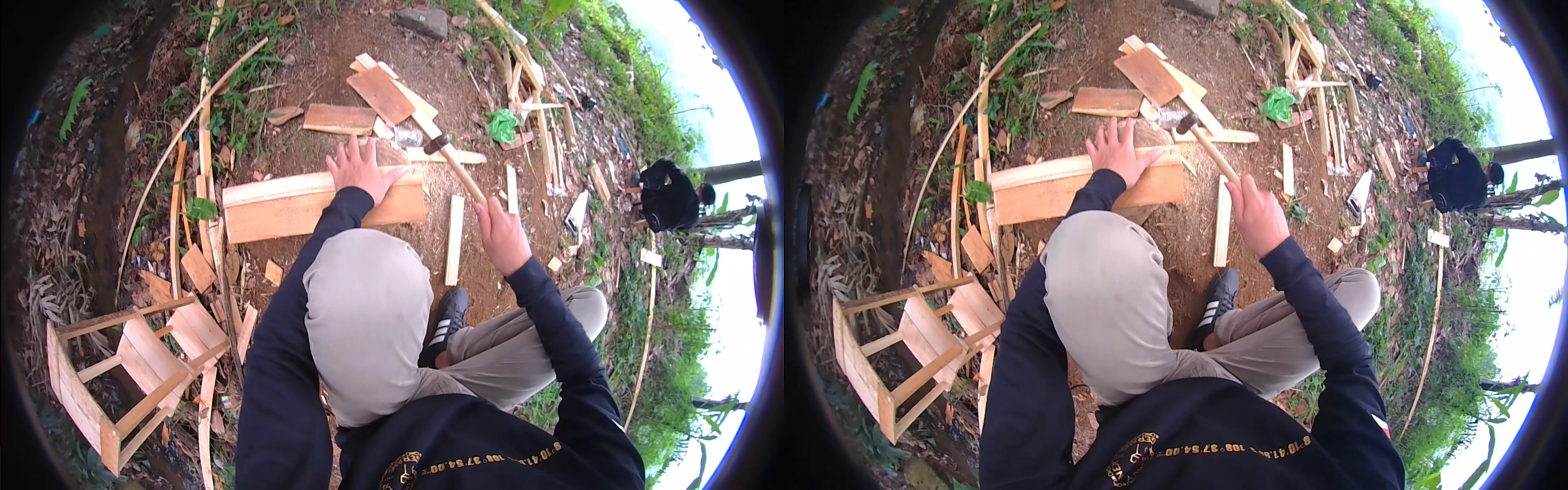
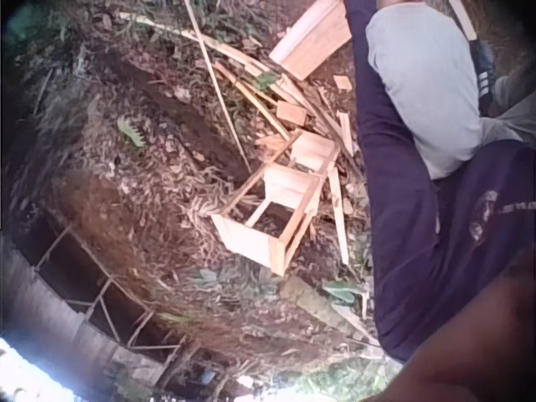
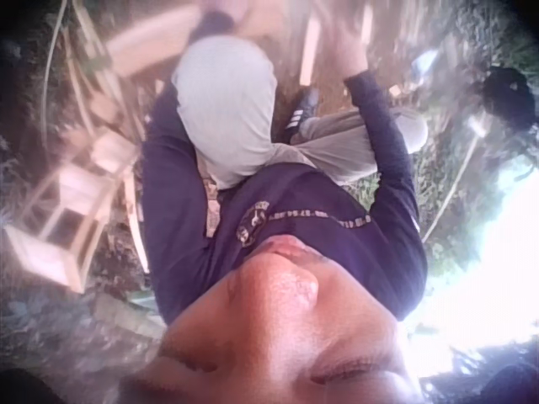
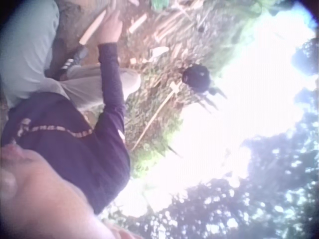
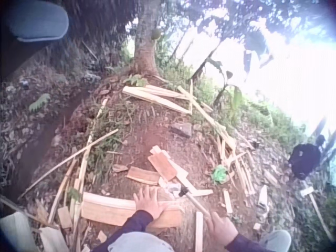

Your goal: The person sits on the ground and assembles wooden planks into a frame. They align the pieces, insert nails, and use a hammer to secure the joints. The person repeatedly lifts and inspects the frame to check alignment before continuing to hammer.

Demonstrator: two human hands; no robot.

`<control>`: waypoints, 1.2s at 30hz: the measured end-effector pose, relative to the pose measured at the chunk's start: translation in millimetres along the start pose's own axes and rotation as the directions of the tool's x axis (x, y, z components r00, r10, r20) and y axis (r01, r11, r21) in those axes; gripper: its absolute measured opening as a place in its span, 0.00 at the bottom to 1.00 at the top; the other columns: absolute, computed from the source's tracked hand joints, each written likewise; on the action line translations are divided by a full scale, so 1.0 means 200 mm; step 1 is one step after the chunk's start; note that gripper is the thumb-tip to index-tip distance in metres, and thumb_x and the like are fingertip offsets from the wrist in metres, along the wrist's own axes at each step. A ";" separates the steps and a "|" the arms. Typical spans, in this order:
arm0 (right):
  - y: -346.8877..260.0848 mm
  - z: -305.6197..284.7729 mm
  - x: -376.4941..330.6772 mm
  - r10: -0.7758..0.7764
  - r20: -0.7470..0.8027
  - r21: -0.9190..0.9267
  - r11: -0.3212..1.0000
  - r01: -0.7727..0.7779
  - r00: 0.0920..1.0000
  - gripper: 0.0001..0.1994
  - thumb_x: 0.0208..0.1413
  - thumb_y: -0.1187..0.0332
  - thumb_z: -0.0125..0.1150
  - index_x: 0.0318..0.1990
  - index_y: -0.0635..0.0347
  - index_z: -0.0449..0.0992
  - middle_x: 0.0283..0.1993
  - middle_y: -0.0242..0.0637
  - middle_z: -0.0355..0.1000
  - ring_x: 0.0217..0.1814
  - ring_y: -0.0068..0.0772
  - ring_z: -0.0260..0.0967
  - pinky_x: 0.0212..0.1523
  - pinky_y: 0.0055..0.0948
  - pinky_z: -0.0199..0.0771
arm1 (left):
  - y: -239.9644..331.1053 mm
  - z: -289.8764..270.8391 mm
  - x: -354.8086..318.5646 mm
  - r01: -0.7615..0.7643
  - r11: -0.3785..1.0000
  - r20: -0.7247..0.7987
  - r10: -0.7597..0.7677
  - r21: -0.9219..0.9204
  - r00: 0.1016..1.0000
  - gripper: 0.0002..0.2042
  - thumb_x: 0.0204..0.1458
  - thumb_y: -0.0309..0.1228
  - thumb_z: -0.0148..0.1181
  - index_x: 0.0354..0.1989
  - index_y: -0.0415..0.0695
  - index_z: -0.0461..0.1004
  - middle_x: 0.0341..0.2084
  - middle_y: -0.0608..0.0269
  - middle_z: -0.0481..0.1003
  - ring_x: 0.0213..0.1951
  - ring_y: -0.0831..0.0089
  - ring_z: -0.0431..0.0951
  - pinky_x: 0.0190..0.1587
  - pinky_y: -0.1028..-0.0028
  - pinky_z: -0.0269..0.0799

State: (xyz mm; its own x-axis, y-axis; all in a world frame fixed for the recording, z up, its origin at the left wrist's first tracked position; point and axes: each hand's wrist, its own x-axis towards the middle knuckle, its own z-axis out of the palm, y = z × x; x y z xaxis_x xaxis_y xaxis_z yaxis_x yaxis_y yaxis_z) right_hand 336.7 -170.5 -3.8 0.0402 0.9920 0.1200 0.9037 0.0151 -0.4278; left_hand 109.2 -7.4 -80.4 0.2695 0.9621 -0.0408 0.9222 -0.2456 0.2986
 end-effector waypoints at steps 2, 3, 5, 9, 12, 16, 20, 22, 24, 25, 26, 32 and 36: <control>0.00 0.01 0.01 -0.005 0.010 -0.055 0.998 0.005 1.000 0.15 0.67 0.58 0.48 0.35 0.60 0.63 0.15 0.52 0.66 0.18 0.59 0.68 0.18 0.52 0.65 | -0.01 -0.01 0.00 0.011 1.000 0.002 -0.011 -0.002 1.000 0.44 0.49 0.66 0.52 0.70 0.51 0.52 0.69 0.46 0.49 0.69 0.45 0.49 0.67 0.40 0.39; 0.00 0.00 0.01 -0.011 0.035 -0.096 0.995 0.014 0.999 0.15 0.67 0.57 0.47 0.35 0.60 0.63 0.16 0.52 0.67 0.19 0.60 0.68 0.18 0.52 0.66 | -0.01 -0.01 0.00 0.013 1.000 0.003 -0.013 -0.006 1.000 0.44 0.49 0.66 0.52 0.70 0.51 0.53 0.69 0.47 0.49 0.69 0.45 0.49 0.67 0.40 0.39; -0.03 -0.03 0.05 -0.033 0.085 -0.176 0.983 0.048 0.996 0.15 0.68 0.56 0.46 0.35 0.60 0.63 0.16 0.53 0.67 0.19 0.61 0.68 0.18 0.52 0.67 | -0.02 -0.03 0.00 0.018 1.000 0.012 -0.018 -0.003 1.000 0.44 0.49 0.66 0.52 0.70 0.52 0.53 0.69 0.47 0.49 0.69 0.45 0.48 0.66 0.40 0.39; -0.15 -0.15 0.09 -0.029 -0.109 0.064 0.997 0.036 0.994 0.15 0.68 0.57 0.44 0.35 0.60 0.62 0.17 0.55 0.67 0.20 0.61 0.69 0.19 0.51 0.67 | -0.02 -0.01 0.00 0.024 1.000 0.036 -0.023 -0.010 0.999 0.44 0.49 0.67 0.52 0.70 0.53 0.52 0.69 0.47 0.49 0.69 0.45 0.47 0.66 0.39 0.39; -0.09 -0.06 0.06 0.042 0.046 0.004 0.999 -0.042 0.998 0.16 0.68 0.56 0.43 0.35 0.61 0.63 0.18 0.56 0.68 0.21 0.62 0.69 0.21 0.52 0.69 | 0.00 -0.01 0.01 0.017 1.000 0.018 -0.017 -0.003 1.000 0.44 0.49 0.67 0.52 0.69 0.53 0.53 0.69 0.48 0.50 0.69 0.46 0.48 0.66 0.39 0.39; -0.06 -0.01 0.02 0.027 0.087 -0.127 0.992 -0.015 0.996 0.17 0.68 0.56 0.43 0.35 0.61 0.63 0.17 0.56 0.68 0.21 0.62 0.69 0.21 0.53 0.69 | 0.00 0.00 -0.01 0.015 1.000 0.017 -0.015 0.001 1.000 0.44 0.49 0.67 0.52 0.69 0.52 0.53 0.68 0.47 0.50 0.69 0.46 0.48 0.66 0.40 0.39; -0.17 -0.14 0.10 -0.008 -0.090 0.080 0.997 0.015 0.996 0.16 0.69 0.57 0.43 0.34 0.61 0.63 0.16 0.53 0.66 0.20 0.61 0.68 0.20 0.53 0.68 | -0.02 -0.01 0.00 0.013 1.000 0.009 -0.013 -0.026 1.000 0.43 0.49 0.67 0.52 0.68 0.52 0.54 0.69 0.47 0.49 0.69 0.45 0.47 0.67 0.39 0.38; -0.18 -0.12 0.11 0.018 -0.125 0.164 0.986 0.002 0.992 0.16 0.69 0.57 0.43 0.35 0.61 0.64 0.16 0.54 0.67 0.20 0.62 0.68 0.20 0.54 0.68 | -0.02 -0.01 -0.01 0.020 0.999 0.007 -0.020 -0.033 1.000 0.43 0.49 0.67 0.52 0.68 0.52 0.54 0.69 0.47 0.49 0.70 0.45 0.47 0.66 0.38 0.38; -0.04 0.01 0.06 0.010 0.062 -0.047 0.999 -0.007 0.998 0.16 0.68 0.56 0.43 0.36 0.61 0.64 0.17 0.55 0.67 0.21 0.63 0.68 0.21 0.55 0.68 | 0.01 -0.01 -0.01 0.007 0.999 0.013 -0.007 -0.038 1.000 0.43 0.49 0.67 0.52 0.68 0.52 0.54 0.69 0.47 0.49 0.70 0.45 0.47 0.66 0.38 0.38; 0.00 0.03 0.04 0.018 0.155 -0.150 0.989 0.006 0.988 0.16 0.68 0.56 0.43 0.36 0.61 0.64 0.17 0.55 0.67 0.21 0.63 0.69 0.21 0.55 0.68 | 0.02 -0.01 0.00 0.007 0.999 0.020 -0.006 -0.034 1.000 0.43 0.49 0.66 0.52 0.68 0.53 0.54 0.69 0.47 0.49 0.70 0.45 0.47 0.66 0.38 0.38; -0.02 0.02 0.06 0.025 0.164 -0.141 0.990 -0.002 0.986 0.17 0.68 0.55 0.43 0.37 0.62 0.65 0.17 0.56 0.68 0.21 0.65 0.69 0.22 0.57 0.68 | 0.01 -0.01 0.00 0.022 0.999 0.029 -0.021 -0.026 0.999 0.43 0.49 0.66 0.53 0.68 0.53 0.54 0.69 0.47 0.49 0.70 0.45 0.47 0.66 0.38 0.38; -0.17 -0.13 0.14 0.011 -0.091 0.116 0.993 0.000 0.996 0.16 0.68 0.58 0.47 0.34 0.62 0.65 0.18 0.55 0.67 0.20 0.63 0.67 0.21 0.54 0.66 | -0.01 -0.02 0.00 0.029 0.999 0.052 -0.028 -0.020 0.998 0.45 0.48 0.67 0.52 0.70 0.51 0.52 0.70 0.47 0.47 0.70 0.46 0.46 0.68 0.40 0.36; -0.06 -0.02 0.06 0.012 0.063 -0.107 0.994 -0.005 0.998 0.15 0.68 0.58 0.44 0.35 0.60 0.64 0.16 0.53 0.67 0.20 0.61 0.69 0.19 0.53 0.68 | 0.02 -0.03 -0.01 0.025 0.999 0.070 -0.023 -0.031 0.997 0.45 0.49 0.66 0.53 0.69 0.51 0.51 0.70 0.46 0.47 0.71 0.46 0.46 0.68 0.41 0.36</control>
State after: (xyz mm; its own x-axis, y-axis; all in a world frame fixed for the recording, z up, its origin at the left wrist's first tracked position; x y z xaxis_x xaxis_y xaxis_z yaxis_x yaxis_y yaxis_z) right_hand 328.4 -158.3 5.8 0.0237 0.9980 0.0579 0.9439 -0.0033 -0.3302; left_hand 111.0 -9.6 -73.1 0.2667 0.9569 -0.1145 0.9198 -0.2173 0.3266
